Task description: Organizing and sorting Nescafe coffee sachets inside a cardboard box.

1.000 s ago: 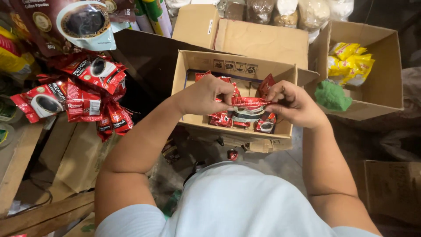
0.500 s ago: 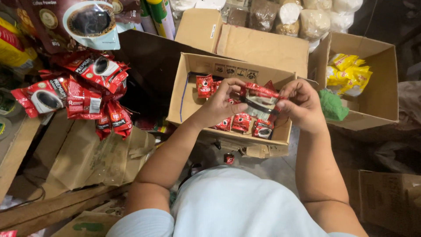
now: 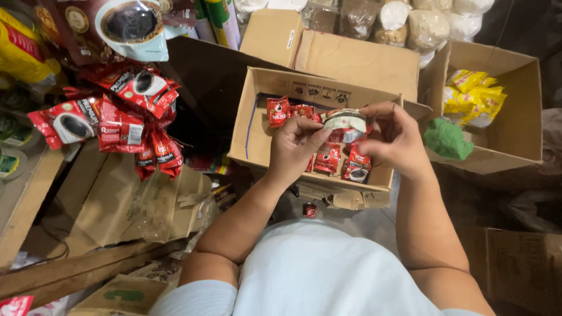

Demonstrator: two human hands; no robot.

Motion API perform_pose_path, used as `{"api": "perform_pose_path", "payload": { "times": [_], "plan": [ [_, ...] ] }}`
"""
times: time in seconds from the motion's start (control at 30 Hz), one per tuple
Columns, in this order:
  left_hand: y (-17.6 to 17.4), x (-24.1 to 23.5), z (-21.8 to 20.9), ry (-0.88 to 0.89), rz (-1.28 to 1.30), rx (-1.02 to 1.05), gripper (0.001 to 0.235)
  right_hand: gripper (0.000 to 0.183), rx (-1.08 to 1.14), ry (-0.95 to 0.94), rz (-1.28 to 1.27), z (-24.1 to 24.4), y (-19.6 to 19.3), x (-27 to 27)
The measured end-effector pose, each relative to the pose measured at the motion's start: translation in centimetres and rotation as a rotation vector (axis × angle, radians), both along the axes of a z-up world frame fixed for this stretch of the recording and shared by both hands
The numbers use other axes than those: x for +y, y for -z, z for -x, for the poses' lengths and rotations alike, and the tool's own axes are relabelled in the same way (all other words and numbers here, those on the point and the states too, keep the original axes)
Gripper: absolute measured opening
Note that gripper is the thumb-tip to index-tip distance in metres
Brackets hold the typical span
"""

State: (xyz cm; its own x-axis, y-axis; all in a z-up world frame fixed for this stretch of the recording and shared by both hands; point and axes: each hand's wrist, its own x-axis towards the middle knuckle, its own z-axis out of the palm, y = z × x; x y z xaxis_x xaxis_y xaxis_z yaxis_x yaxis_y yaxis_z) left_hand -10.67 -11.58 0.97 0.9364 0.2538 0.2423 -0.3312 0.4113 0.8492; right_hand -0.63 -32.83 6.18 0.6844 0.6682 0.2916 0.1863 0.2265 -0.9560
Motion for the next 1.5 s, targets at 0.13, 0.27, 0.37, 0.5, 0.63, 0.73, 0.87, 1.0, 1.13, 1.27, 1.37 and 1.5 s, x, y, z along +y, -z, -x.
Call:
{"api": "perform_pose_path", "payload": {
  "times": [0.13, 0.27, 0.37, 0.5, 0.63, 0.73, 0.87, 1.0, 1.13, 1.27, 1.37, 1.5],
  "plan": [
    [-1.3, -0.1, 0.7, 0.008, -0.080, -0.030, 0.017, 0.042, 0.043, 0.151, 0.061, -0.8, 1.8, -0.5],
    [-0.2, 0.2, 0.1, -0.039, -0.161, -0.039, 0.016, 0.032, 0.039, 0.148, 0.075, -0.2, 0.1, 0.3],
    [0.2, -0.1, -0.2, -0.045, -0.166, 0.013, 0.016, 0.015, 0.039, 0.235, 0.155, -0.9, 1.3, 0.3],
    [0.3, 0.0, -0.4, -0.037, -0.129, 0.065, 0.015, 0.007, 0.061, 0.264, 0.210, -1.2, 1.6, 0.8],
    [0.1, 0.3, -0.4, -0.200, -0.343, 0.025, 0.010, 0.006, -0.121, 0.391, 0.305, -0.8, 2.0, 1.3],
    [0.5, 1.3, -0.5, -0.232, -0.432, 0.017, 0.009, 0.006, -0.224, 0.435, 0.319, -0.3, 1.9, 1.9],
    [1.2, 2.6, -1.0, -0.088, -0.117, 0.082, 0.007, 0.007, -0.349, 0.454, 0.364, 0.5, 1.2, 2.3],
    [3.7, 2.2, -1.1, 0.010, 0.007, -0.002, 0.022, 0.005, -0.105, 0.356, 0.229, -1.4, 3.1, 0.9],
    [2.9, 1.0, -1.3, -0.237, -0.329, -0.050, 0.097, 0.004, 0.219, 0.269, 0.000, -1.8, 3.0, 0.0],
    [3.2, -0.1, -2.2, 0.091, -0.095, -0.131, 0.077, 0.003, 0.280, 0.242, 0.021, -1.1, 2.1, 0.2],
    [2.4, -0.4, -2.7, 0.027, -0.230, -0.289, 0.040, 0.009, 0.292, 0.206, 0.058, -0.9, 2.1, 0.4],
    [2.5, -0.5, -2.9, 0.060, -0.032, -0.145, 0.031, 0.022, 0.202, 0.215, -0.172, -0.1, 2.3, 0.3]
  ]
}}
